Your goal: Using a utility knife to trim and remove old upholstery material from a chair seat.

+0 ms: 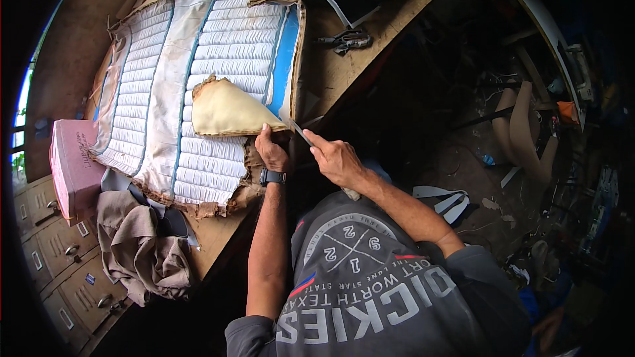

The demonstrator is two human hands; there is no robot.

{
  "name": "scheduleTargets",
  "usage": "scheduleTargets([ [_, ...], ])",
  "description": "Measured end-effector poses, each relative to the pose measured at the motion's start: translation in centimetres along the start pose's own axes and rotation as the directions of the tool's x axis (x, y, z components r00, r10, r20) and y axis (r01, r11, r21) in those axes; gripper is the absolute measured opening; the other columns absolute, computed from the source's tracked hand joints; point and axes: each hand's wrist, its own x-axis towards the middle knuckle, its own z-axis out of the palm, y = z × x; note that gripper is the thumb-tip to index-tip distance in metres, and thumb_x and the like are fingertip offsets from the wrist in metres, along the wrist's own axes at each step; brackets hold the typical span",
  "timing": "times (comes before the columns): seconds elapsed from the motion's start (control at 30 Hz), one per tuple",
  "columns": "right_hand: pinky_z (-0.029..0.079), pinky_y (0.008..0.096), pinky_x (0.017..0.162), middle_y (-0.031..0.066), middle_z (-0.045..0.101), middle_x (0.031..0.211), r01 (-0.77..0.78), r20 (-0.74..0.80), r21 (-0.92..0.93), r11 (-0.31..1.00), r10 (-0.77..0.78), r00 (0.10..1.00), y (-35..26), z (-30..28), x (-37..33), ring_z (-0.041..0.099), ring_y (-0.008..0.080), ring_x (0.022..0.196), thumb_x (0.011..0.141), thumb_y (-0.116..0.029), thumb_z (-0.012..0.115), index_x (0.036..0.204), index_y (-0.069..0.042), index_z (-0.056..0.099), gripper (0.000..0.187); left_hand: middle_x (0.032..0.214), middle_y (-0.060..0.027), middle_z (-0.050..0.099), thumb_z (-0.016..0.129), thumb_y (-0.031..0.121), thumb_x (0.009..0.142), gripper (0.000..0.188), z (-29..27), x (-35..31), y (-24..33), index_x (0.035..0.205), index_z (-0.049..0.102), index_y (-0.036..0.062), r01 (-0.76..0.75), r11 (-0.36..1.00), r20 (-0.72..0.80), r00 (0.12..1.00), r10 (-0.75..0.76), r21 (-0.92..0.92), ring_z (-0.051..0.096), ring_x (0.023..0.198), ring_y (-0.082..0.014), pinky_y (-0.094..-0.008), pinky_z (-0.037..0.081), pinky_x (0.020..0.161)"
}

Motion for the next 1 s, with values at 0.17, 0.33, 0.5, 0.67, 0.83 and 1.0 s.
scheduleTargets([
  [0.17,0.056,0.0462,0.067,0.0238,0.067,0.076,0.067,0.020,-0.047,0.997,-0.066,0.998,0.7,1.4,1.2,0.070,0.0386,0.070,0.099,-0.010,0.055,0.141,-0.001,0.053,0.043,0.102,-0.0165,0.063,0.047,0.025,0.107,0.037,-1.5,1.4,-4.9,0.105,0.067,-0.0063,0.059,0.991,0.107,0.993,-0.046,-0.121,0.057,0.096,-0.0264,-0.0385,0.045,0.088],
  [0.33,0.056,0.0464,0.067,0.0242,0.067,0.076,0.093,-0.023,-0.070,0.993,-0.095,0.995,1.2,2.2,1.6,0.069,0.0393,0.070,0.099,-0.010,0.055,0.141,-0.002,0.053,0.043,0.102,-0.0162,0.062,0.047,0.025,0.107,0.037,-0.9,1.4,-4.6,0.104,0.066,-0.0059,-0.005,0.997,0.078,0.997,0.011,-0.073,0.057,0.094,-0.0258,-0.0381,0.046,0.086],
  [0.5,0.057,0.0476,0.068,0.0236,0.069,0.077,0.061,0.008,-0.084,0.995,-0.060,0.998,1.5,2.4,-0.7,0.071,0.0392,0.071,0.097,-0.010,0.056,0.142,-0.002,0.052,0.045,0.077,-0.0134,0.057,0.046,0.026,0.107,0.043,0.4,0.3,0.8,0.082,0.059,-0.0065,-0.158,0.987,0.039,0.987,0.157,0.021,0.051,0.071,-0.0196,-0.0376,0.041,0.066],
  [0.67,0.057,0.0458,0.066,0.0235,0.069,0.078,0.027,0.012,0.015,1.000,-0.027,1.000,-0.1,0.5,-1.1,0.071,0.0387,0.073,0.097,-0.009,0.057,0.142,-0.003,0.053,0.045,0.068,-0.0149,0.059,0.043,0.022,0.107,0.040,1.5,0.9,5.3,0.080,0.057,-0.0034,-0.191,0.964,0.199,0.968,0.154,0.183,0.047,0.061,-0.0298,-0.0436,0.037,0.059],
  [0.83,0.053,0.0539,0.069,0.0288,0.065,0.082,-0.087,-0.066,-0.102,0.991,0.080,0.995,0.9,-1.5,0.9,0.065,0.0490,0.080,0.095,-0.016,0.054,0.117,-0.006,0.063,0.026,0.069,-0.0243,0.060,0.057,0.034,0.099,0.042,7.6,3.0,11.9,0.079,0.058,-0.0026,-0.389,0.848,0.361,0.896,0.259,0.359,0.055,0.065,-0.0474,-0.0515,0.046,0.065],
  [1.0,0.051,0.0437,0.062,0.0183,0.062,0.076,-0.163,-0.008,0.110,0.980,0.165,0.986,4.3,0.9,-0.3,0.061,0.0328,0.071,0.098,-0.017,0.052,0.125,-0.007,0.061,0.031,0.101,-0.0165,0.065,0.067,0.036,0.092,0.032,6.8,1.6,6.2,0.099,0.058,0.0053,-0.522,0.661,0.496,0.831,0.251,0.540,0.061,0.096,-0.0390,-0.0509,0.048,0.081],
])
